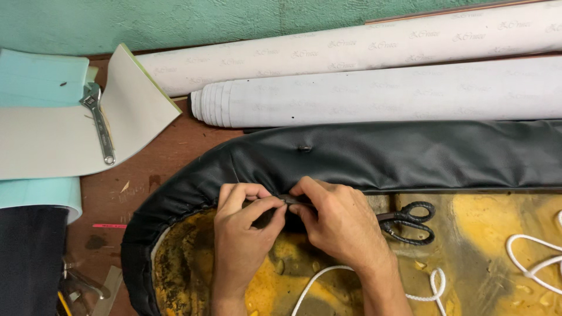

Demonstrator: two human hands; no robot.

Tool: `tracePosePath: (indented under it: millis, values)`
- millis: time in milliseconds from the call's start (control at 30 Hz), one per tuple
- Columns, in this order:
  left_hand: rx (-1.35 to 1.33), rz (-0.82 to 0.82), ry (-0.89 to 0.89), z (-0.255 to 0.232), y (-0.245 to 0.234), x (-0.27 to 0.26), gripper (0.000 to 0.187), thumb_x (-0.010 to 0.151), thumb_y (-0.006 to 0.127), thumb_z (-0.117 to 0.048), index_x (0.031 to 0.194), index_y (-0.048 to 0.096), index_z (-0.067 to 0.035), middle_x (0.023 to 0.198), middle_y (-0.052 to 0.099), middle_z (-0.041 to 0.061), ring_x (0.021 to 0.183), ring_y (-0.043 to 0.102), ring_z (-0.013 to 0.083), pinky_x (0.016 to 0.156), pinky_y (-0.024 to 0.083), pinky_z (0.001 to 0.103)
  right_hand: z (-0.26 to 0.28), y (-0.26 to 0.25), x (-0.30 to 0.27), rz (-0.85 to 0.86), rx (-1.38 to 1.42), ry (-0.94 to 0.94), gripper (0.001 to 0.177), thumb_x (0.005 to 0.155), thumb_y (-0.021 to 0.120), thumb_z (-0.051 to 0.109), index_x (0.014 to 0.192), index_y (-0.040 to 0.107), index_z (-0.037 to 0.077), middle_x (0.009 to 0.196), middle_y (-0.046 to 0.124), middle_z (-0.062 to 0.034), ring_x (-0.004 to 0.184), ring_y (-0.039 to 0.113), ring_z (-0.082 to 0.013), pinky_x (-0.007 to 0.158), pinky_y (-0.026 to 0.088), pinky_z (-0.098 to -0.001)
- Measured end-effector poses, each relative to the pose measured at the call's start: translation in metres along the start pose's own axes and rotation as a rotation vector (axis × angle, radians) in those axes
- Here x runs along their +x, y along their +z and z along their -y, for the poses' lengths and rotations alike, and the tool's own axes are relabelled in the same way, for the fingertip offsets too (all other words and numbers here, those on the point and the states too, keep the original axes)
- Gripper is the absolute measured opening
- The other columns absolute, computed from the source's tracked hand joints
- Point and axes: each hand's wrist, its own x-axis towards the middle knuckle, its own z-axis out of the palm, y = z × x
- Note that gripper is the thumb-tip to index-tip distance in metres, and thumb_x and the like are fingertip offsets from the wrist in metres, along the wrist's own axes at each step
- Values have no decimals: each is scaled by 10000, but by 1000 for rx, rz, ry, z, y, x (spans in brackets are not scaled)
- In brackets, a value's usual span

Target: The person threads a white cord through the edge of a black leather cover on a large piece of yellow upholstery foam and ties it securely, then works with another person to align and pull the cover over the foam.

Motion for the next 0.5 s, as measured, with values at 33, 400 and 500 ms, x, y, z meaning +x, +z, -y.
tracePosePath:
  millis: [33,400,500]
  values:
    - [-5,-9,7,0,0,0,160,701,852,-28,846,787,-51,877,654,13,892,577,181,738,523,305,0,0,0,-19,-5,-25,188,814,763,168,945,678,63,819,749,-144,713,695,-386,604,512,-478]
    - [-27,-10,-35,2,-3,0,160,689,854,-28,827,788,-77,857,668,-7,870,592,167,713,533,295,-1,-2,1,8,74,33,202,814,773,159,959,677,55,853,757,-144,742,705,-384,608,517,-461]
    - [-43,-14,-53,4,-3,0,150,696,849,-31,825,785,-75,859,664,-9,869,606,157,684,534,288,-3,0,1,-23,136,16,229,787,793,140,967,689,46,888,765,-152,777,716,-383,622,539,-436]
